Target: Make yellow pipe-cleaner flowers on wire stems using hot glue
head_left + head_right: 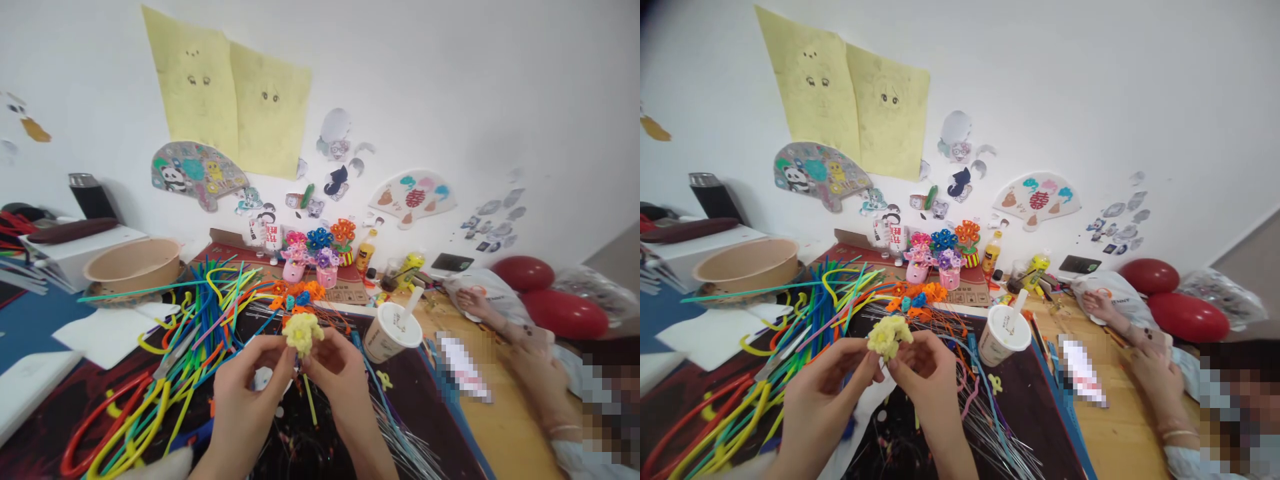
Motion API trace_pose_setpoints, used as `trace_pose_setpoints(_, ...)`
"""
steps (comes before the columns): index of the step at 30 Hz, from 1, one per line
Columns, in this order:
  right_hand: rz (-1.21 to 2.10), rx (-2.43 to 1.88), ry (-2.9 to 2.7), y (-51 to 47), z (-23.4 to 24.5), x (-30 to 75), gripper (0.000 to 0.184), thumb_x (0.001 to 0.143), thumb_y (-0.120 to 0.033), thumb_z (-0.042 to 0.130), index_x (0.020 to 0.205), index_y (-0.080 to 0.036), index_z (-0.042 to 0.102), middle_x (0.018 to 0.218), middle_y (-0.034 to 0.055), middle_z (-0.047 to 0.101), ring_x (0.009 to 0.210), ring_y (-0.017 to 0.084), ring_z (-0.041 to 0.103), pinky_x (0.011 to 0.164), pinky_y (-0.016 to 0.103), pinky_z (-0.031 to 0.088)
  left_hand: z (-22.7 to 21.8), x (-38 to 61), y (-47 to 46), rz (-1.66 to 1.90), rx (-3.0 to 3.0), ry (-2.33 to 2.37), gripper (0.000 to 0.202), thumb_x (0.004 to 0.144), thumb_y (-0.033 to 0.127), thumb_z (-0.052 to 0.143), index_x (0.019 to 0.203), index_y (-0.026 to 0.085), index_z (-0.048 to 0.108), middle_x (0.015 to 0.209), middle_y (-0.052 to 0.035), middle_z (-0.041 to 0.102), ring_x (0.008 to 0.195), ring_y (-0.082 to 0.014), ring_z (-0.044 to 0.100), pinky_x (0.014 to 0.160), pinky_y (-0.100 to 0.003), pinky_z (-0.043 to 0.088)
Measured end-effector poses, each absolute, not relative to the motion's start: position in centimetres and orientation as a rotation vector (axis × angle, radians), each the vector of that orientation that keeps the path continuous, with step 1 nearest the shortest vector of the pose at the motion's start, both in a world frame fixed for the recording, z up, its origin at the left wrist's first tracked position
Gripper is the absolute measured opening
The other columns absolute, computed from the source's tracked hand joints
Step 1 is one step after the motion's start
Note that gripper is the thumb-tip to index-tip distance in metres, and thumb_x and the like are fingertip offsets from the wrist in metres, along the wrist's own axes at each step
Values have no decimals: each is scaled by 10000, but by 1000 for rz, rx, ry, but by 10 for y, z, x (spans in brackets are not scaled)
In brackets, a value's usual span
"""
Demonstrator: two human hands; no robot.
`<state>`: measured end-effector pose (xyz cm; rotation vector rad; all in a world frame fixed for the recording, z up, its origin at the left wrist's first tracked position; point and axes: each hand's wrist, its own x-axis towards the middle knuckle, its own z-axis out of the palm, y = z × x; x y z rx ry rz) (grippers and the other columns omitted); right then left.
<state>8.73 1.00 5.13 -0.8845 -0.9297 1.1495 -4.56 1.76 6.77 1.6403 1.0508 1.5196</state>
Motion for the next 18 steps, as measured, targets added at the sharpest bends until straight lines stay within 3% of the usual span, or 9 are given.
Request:
trace_pose_setpoints(6, 1125, -987, -1104, 9, 53, 88, 151, 756, -271, 774, 712, -147, 700, 644, -7, 635, 605, 122, 558, 598, 223, 453, 68, -48, 17, 1491, 1572, 1051, 74, 827, 264, 666, 767, 222, 673, 573, 73, 681, 525, -91, 656, 556, -136, 522)
trace_pose_setpoints(18, 861, -1096, -1297, 5, 65, 86, 107, 821, -235, 685, 743, -166, 712, 682, 4, 678, 632, 134, 589, 602, 219, 462, 68, -53, 20, 1481, 1521, 1108, 104, 807, 300, 674, 751, 213, 668, 535, 66, 654, 472, -90, 616, 490, -144, 484)
